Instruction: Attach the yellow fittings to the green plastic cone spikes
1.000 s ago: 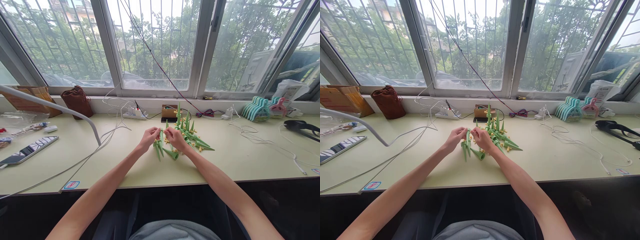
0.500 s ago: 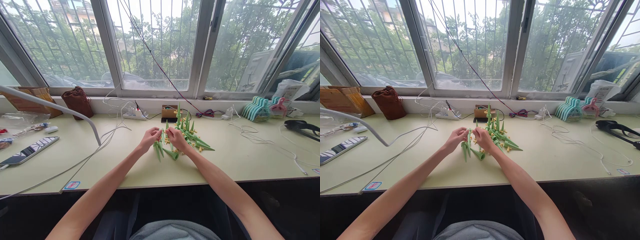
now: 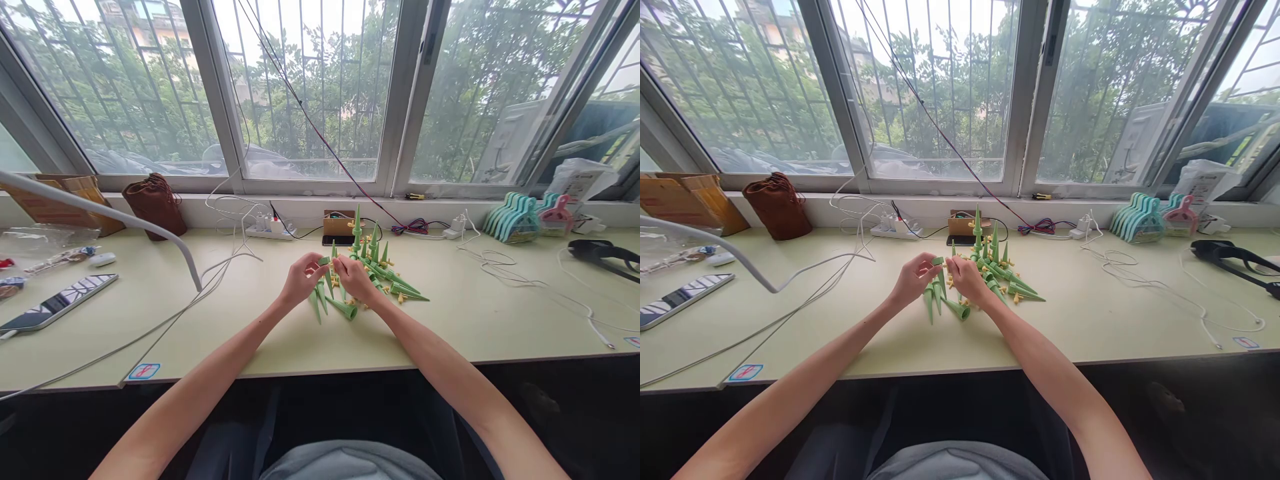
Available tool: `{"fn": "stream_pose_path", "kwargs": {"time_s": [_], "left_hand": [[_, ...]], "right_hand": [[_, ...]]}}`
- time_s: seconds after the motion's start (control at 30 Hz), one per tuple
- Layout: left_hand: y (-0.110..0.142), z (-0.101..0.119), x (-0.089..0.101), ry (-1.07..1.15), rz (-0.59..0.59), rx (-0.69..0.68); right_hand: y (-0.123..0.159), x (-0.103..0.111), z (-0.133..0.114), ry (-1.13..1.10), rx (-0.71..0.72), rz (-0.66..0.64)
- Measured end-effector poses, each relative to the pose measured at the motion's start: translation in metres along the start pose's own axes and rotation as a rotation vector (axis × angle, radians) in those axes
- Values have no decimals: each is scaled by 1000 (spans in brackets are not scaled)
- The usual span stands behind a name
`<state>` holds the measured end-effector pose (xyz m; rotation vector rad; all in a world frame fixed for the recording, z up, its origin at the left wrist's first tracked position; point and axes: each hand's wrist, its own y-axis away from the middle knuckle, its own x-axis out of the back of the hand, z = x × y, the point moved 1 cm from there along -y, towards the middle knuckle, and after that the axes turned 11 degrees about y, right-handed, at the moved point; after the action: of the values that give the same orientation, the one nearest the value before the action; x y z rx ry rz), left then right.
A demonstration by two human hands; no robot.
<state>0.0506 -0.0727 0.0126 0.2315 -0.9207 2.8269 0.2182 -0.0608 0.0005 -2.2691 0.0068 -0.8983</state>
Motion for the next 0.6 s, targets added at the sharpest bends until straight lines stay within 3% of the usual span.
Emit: {"fn": "stream_pose_path", "kwargs": {"time_s": [0.33, 0.6], "left_hand": [[2, 5, -1, -120, -2, -115], [3, 5, -2, -125, -20, -204]], "right_hand": [[-1, 0, -1, -85, -62, -3], [0, -2, -3, -594, -248, -224]]}}
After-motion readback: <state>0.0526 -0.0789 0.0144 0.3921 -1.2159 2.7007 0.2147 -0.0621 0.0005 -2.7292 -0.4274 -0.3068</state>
